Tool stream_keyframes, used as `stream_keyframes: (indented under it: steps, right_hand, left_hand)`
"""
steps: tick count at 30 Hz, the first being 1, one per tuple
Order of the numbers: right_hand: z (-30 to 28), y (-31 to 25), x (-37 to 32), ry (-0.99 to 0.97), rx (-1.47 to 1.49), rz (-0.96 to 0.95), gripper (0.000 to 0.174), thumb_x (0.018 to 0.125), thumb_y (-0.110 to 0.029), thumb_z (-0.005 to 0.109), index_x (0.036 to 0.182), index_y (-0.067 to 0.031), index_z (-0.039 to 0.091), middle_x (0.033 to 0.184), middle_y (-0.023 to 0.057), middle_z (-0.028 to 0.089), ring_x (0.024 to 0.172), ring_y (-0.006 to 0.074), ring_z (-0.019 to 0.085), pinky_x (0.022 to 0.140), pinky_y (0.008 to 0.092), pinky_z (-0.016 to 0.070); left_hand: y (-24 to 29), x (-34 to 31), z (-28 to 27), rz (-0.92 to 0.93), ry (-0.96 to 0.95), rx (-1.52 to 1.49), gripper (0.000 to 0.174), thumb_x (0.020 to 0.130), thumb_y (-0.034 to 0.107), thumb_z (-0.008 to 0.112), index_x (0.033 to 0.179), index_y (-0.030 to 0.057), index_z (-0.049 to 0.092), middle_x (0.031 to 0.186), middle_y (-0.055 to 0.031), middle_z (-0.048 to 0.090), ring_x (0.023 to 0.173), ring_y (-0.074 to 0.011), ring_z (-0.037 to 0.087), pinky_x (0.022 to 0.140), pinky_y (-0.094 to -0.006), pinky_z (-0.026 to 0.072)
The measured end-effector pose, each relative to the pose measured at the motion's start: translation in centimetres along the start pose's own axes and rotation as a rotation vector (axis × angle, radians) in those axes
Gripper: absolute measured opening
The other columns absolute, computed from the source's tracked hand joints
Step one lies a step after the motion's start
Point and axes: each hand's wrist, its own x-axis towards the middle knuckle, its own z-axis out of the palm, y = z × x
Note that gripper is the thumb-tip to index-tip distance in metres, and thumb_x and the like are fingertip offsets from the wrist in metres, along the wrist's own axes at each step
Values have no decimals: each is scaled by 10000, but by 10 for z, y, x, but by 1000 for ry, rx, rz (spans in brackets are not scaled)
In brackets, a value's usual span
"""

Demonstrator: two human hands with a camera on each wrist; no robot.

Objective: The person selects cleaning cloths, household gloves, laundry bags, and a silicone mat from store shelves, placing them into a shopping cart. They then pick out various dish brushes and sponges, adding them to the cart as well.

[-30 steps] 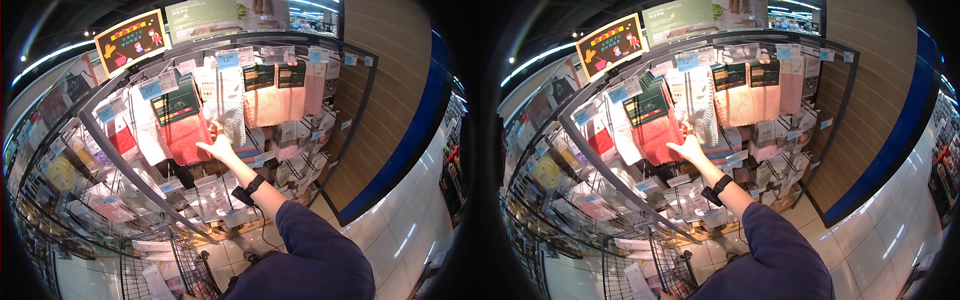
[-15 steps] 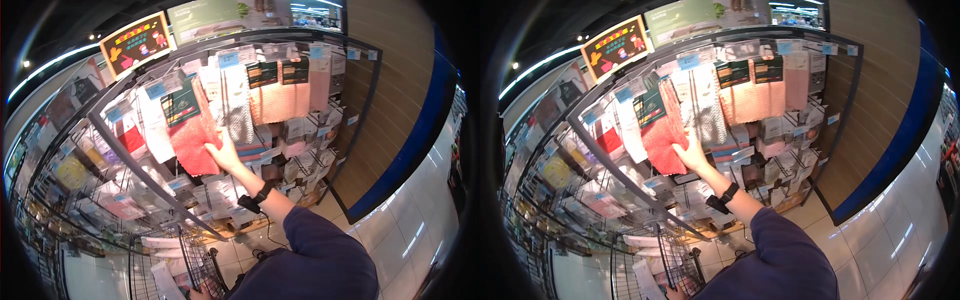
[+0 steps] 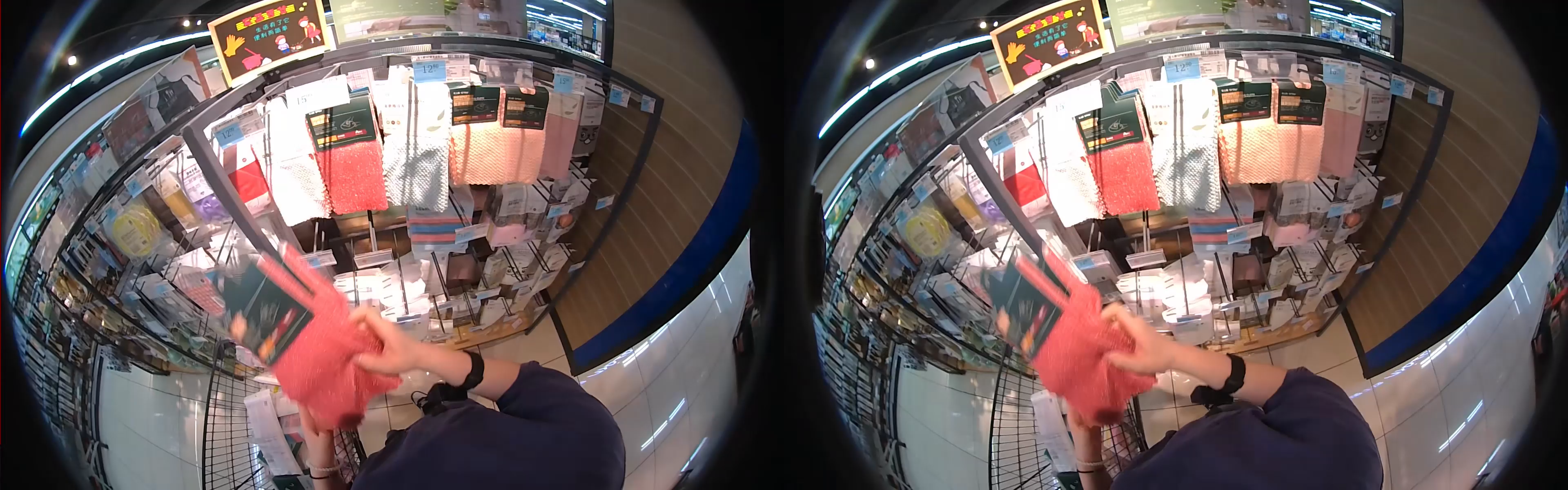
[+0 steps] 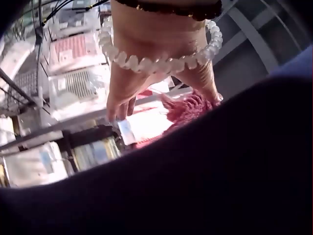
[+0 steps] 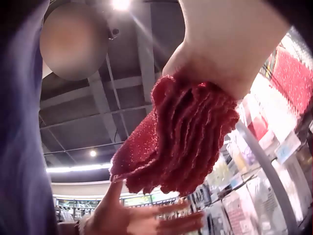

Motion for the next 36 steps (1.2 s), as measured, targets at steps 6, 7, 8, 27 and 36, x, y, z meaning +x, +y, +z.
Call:
stream_keyframes:
  steps: [6,7,8,27,36]
  right_hand:
    - [23,-6,-22,-240,-121,128,431,720,-163,615,1055,-47,371,938,141,520,863,263,529,763,328,408]
    - [20,-7,-23,-252,-124,138,439,719,-183,621,1052,-44,371,935,150,522,857,288,531,757,331,411]
    - [19,-9,-25,-248,-125,143,439,719,-183,621,1052,-44,371,935,150,522,857,288,531,757,331,411]
    - [-207,20,57,932,-894,-155,781,631,-282,714,1217,21,296,1188,237,394,1132,357,371,957,411,303]
    - [-217,54,89,945,-819,172,700,563,-346,729,1098,26,469,1028,224,526,1003,353,484,851,396,398]
  left_hand:
    - [-31,-20,-21,-231,14,-243,585,770,235,506,1273,22,298,1252,-112,408,1119,-249,431,957,-369,343]
    - [-40,-23,-27,-164,7,-299,577,805,345,526,1249,22,349,1236,-109,442,1108,-260,448,965,-389,339]
    - [-39,-26,-26,-140,11,-392,551,815,341,511,1238,20,362,1224,-110,456,1109,-265,447,969,-397,331]
    - [44,-37,-119,52,663,-204,473,859,279,458,1272,111,302,1269,-150,365,1106,-321,422,947,-443,335]
    - [-58,-72,-168,-255,729,-310,473,844,305,473,1265,187,295,1235,-144,349,1063,-355,434,882,-447,380]
